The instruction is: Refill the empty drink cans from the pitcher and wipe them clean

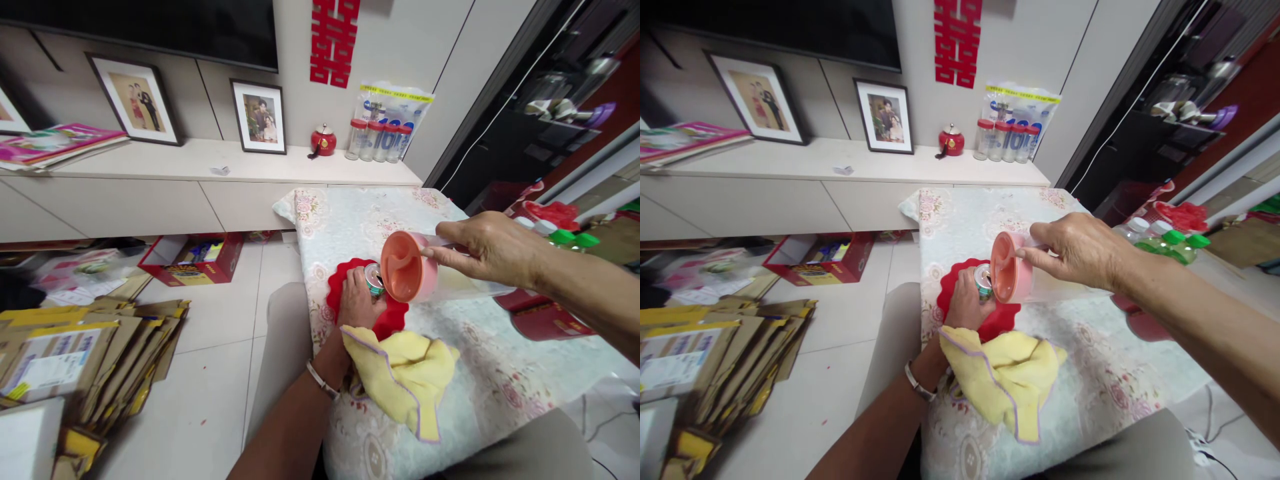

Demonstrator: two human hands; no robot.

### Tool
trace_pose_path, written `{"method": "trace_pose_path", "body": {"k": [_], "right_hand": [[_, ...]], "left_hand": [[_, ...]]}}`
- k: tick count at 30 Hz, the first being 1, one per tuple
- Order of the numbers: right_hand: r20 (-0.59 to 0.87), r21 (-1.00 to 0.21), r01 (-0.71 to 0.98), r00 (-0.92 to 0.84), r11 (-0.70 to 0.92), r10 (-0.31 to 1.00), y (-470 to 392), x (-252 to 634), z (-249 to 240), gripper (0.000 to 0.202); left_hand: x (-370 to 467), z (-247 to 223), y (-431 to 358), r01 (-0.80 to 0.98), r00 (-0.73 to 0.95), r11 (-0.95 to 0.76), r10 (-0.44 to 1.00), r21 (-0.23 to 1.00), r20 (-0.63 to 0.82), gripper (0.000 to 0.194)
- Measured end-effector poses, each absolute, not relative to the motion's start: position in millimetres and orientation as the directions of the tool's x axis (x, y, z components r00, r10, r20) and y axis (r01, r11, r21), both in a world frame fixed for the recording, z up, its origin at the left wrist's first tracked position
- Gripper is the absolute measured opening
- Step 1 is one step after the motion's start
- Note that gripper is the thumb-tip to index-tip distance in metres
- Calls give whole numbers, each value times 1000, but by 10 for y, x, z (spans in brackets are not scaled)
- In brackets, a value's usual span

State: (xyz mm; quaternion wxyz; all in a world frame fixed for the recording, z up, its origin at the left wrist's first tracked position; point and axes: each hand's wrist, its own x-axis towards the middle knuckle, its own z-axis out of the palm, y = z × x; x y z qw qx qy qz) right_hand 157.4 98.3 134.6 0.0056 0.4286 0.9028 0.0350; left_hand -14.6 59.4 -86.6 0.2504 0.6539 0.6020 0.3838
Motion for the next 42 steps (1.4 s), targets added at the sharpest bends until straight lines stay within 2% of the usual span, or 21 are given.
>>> {"method": "trace_pose_path", "body": {"k": [11,17,30,42], "right_hand": [[8,77,779,-625,623,781,983,1566,1353,63],[-13,85,782,-618,617,786,988,1556,1361,58],[-1,108,773,-629,626,777,998,1570,1337,59],[29,125,750,-657,649,754,1021,1614,1304,62]], "left_hand": [[-159,-885,593,584,-16,-160,978,796,209,54],[-140,-893,602,571,-36,-154,977,806,211,50],[-143,-891,603,597,-29,-148,978,789,205,45],[-149,-862,593,585,-27,-140,981,799,191,48]]}}
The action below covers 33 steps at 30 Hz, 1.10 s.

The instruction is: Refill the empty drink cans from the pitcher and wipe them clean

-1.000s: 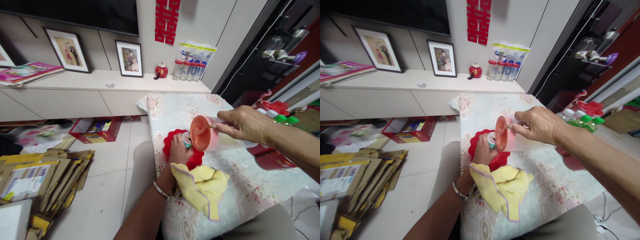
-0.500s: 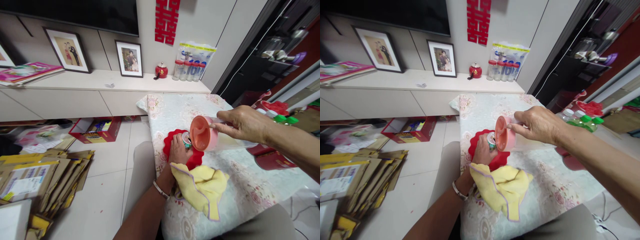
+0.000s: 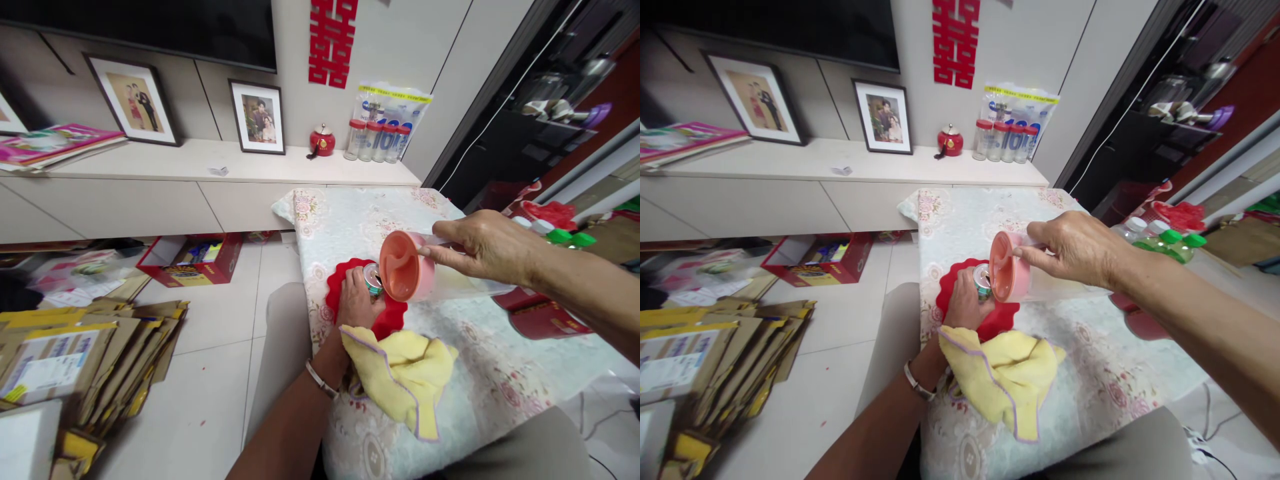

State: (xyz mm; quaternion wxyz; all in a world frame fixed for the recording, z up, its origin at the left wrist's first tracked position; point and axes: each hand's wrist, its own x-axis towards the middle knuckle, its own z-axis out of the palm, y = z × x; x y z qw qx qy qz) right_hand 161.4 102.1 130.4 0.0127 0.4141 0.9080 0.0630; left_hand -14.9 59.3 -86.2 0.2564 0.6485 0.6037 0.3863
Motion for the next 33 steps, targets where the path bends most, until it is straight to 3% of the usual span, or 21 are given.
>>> {"method": "trace_pose_path", "body": {"k": [33], "right_hand": [[25,144,741,-665,655,747,1019,1590,1320,62]], "left_hand": [[-145,-842,591,598,-22,-130,984,791,178,48]]}}
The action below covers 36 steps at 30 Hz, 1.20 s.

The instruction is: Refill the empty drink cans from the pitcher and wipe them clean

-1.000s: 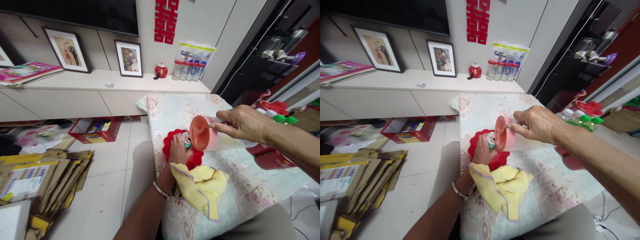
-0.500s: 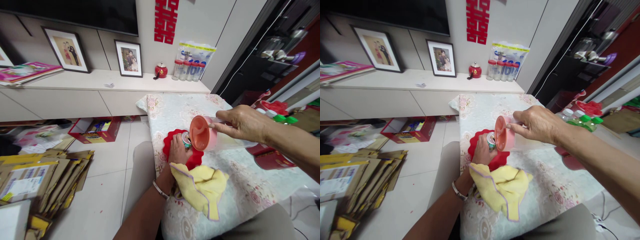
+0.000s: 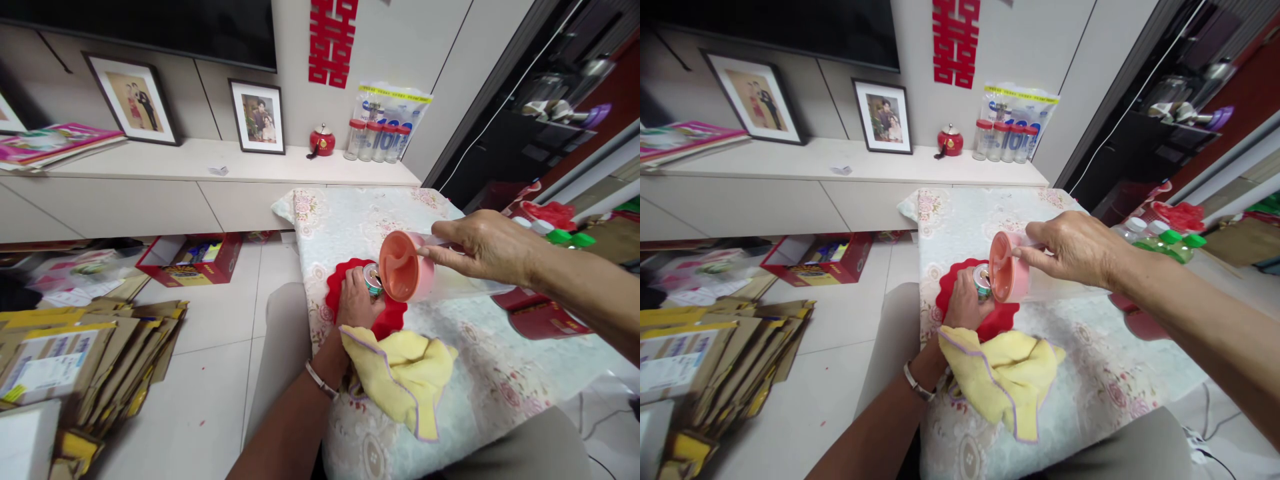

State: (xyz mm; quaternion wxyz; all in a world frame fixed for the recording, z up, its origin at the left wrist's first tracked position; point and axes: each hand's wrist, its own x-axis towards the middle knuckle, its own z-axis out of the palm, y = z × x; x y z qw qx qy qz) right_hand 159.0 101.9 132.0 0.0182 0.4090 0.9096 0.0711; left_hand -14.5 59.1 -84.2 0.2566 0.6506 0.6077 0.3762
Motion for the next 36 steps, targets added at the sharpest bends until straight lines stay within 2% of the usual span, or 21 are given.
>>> {"method": "trace_pose_path", "body": {"k": [11,17,24,28,36], "right_hand": [[38,127,754,-653,645,756,1001,1566,1339,58],[-18,98,774,-627,625,779,990,1539,1376,53],[63,57,779,-627,624,777,974,1637,1299,55],[59,16,804,-594,594,802,936,1655,1298,58],[118,-7,838,-541,546,832,920,1791,1256,67]], "left_hand": [[-154,-869,587,580,-31,-151,978,801,207,49],[-155,-859,593,586,-22,-153,979,796,204,50],[-165,-862,606,598,-6,-149,982,788,190,50],[-180,-849,618,591,-11,-138,984,795,180,51],[-238,-752,606,547,-37,-67,994,835,104,43]]}}
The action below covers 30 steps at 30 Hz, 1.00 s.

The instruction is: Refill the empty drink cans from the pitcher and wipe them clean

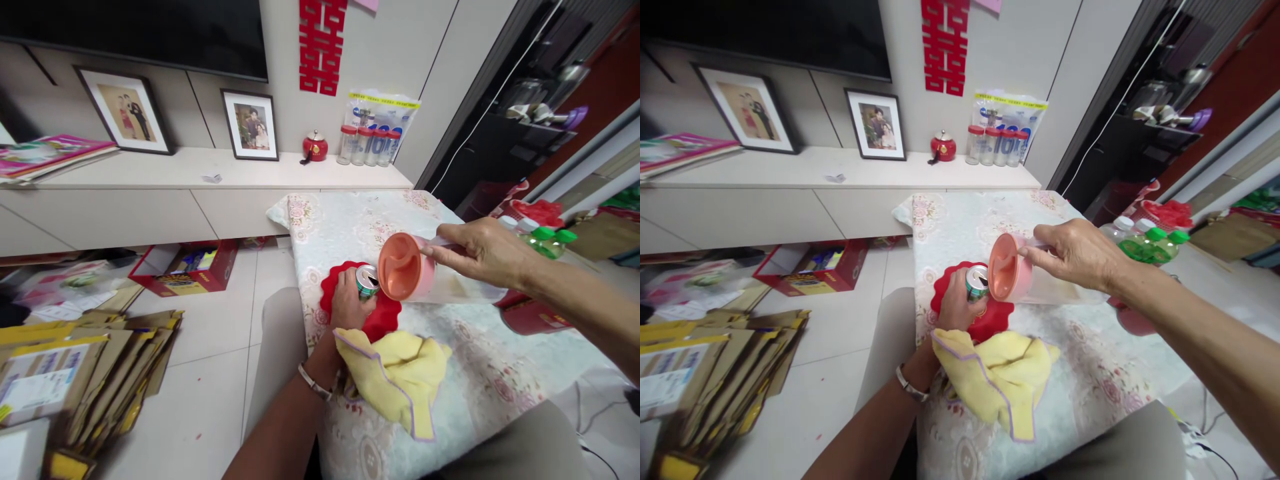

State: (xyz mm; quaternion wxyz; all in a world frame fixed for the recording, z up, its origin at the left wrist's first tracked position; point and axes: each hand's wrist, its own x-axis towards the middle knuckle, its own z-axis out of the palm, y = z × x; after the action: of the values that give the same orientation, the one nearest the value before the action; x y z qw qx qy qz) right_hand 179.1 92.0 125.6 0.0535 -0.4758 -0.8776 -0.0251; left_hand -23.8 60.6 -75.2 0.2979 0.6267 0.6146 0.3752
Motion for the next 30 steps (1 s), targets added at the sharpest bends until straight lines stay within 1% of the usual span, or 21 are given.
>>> {"method": "trace_pose_path", "body": {"k": [3,7,11,14,17,19,22,26,30], "right_hand": [[152,-17,847,-523,531,839,903,1853,1240,64],[191,-71,845,-511,531,838,874,1863,1228,61],[192,-122,849,-489,515,851,864,1822,1208,62],[184,-146,851,-478,505,859,871,1806,1192,63],[190,-156,850,-474,503,860,880,1816,1185,64],[197,-157,851,-470,501,860,886,1837,1179,65],[206,-137,853,-472,503,857,893,1879,1158,64],[234,-115,854,-474,508,849,896,1919,1131,62],[254,-118,842,-486,526,836,894,1902,1141,67]], "left_hand": [[-253,-755,602,506,-42,-87,991,858,125,46],[-260,-761,597,457,-50,-126,985,881,167,44],[-257,-726,583,515,-57,-119,983,849,173,41],[-252,-696,566,547,-82,-84,985,833,153,42],[-248,-677,553,555,-108,-46,986,831,128,45],[-246,-667,552,576,-113,-33,986,817,120,44],[-248,-648,555,594,-103,-26,989,804,108,41],[-260,-602,551,591,-95,2,993,807,68,41],[-274,-553,544,609,-78,27,997,793,26,42]]}}
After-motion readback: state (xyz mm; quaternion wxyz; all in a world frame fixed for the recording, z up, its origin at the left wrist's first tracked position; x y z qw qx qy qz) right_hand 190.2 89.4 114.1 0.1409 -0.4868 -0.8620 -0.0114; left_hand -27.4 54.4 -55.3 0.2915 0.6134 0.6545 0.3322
